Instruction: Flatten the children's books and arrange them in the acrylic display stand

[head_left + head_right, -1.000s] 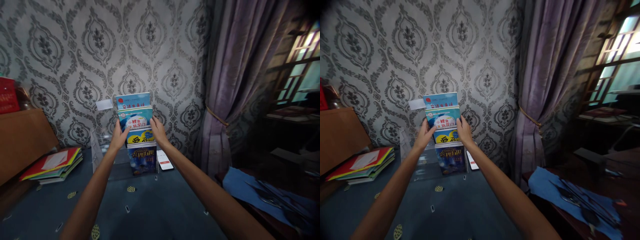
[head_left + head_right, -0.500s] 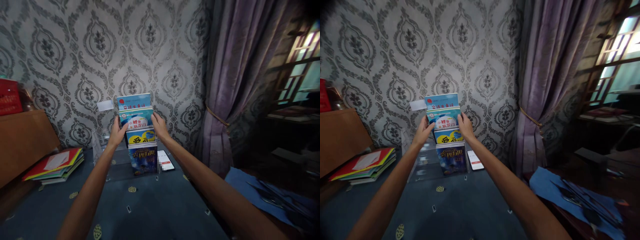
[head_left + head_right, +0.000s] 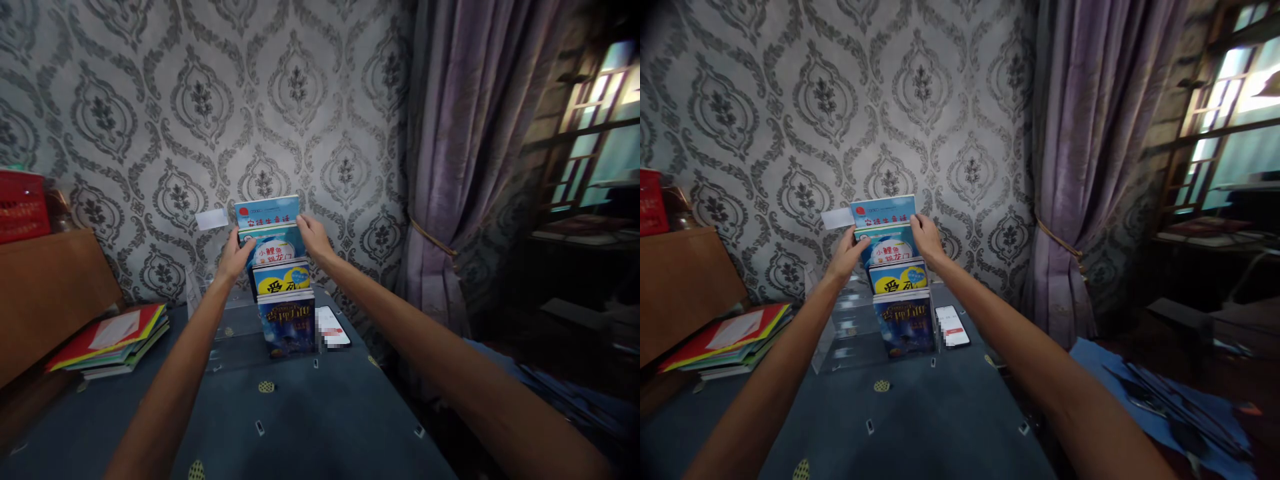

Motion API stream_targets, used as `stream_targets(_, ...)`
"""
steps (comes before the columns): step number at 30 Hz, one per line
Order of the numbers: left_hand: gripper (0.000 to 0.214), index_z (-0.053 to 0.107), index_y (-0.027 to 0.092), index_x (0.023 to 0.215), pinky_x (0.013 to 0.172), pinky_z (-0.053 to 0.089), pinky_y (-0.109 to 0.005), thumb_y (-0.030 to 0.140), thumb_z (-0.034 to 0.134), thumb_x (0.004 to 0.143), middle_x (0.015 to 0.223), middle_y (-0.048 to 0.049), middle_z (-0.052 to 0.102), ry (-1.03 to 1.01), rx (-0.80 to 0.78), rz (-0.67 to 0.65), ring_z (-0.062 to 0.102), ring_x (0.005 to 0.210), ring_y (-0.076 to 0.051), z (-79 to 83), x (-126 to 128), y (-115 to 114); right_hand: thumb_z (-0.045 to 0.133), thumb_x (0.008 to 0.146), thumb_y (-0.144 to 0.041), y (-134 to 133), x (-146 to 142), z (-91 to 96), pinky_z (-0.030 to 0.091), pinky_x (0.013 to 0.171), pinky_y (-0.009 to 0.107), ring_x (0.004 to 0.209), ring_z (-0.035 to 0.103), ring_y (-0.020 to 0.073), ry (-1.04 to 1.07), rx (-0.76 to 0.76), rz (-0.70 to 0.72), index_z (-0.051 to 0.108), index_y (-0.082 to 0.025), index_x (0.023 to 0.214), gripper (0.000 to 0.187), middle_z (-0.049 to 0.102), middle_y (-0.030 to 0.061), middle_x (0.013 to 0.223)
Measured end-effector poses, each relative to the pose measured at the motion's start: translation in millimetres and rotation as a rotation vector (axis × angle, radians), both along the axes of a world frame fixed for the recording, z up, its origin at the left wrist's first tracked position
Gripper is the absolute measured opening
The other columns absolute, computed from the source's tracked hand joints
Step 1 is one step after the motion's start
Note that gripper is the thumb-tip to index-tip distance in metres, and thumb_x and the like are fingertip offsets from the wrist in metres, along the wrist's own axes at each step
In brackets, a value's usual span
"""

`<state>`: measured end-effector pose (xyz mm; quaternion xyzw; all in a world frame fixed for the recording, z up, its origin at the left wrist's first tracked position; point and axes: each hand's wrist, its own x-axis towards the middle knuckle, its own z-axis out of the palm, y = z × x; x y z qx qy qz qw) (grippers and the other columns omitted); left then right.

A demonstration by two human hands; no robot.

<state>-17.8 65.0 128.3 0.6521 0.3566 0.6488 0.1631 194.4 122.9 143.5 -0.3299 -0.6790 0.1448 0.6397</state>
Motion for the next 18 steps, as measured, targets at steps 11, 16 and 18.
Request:
stream_targets(11, 0.062, 0.049, 0.025, 0.141, 0.114, 0.043, -0.040, 0.033, 0.068, 0.082, 0.138, -0.0064, 0.065, -0.047, 0.007, -0.014, 0.060, 0.128, -0.024, -4.8, 7.9, -3.9, 0.054, 0.095, -0.044, 5.3, 3.6, 0.3, 0.046, 0.107, 0.043, 0.117, 0.066, 0.0295, 0.012, -0.006, 0.035, 0.077, -0.021, 0.114, 0.037, 0.077, 0.0083, 0.118)
stream_targets(16, 0.063, 0.048, 0.026, 0.143, 0.112, 0.045, -0.040, 0.033, 0.068, 0.084, 0.136, -0.0062, 0.066, -0.046, -0.010, -0.033, 0.061, 0.127, -0.025, -5.0, 6.6, -3.7, 0.055, 0.092, -0.037, 5.2, 4.0, 1.2, 0.047, 0.107, 0.044, 0.114, 0.067, 0.0285, 0.004, 0.012, 0.038, 0.077, -0.022, 0.113, 0.034, 0.078, 0.0059, 0.116)
stream_targets(18, 0.062, 0.048, 0.026, 0.143, 0.112, 0.045, -0.041, 0.033, 0.068, 0.085, 0.136, -0.0065, 0.066, -0.048, -0.013, -0.040, 0.061, 0.127, -0.025, -5.1, 5.9, -2.6, 0.055, 0.091, -0.034, 5.9, 3.6, 1.4, 0.047, 0.107, 0.044, 0.115, 0.067, 0.0280, 0.013, 0.006, 0.039, 0.078, -0.022, 0.113, 0.033, 0.078, 0.0058, 0.117)
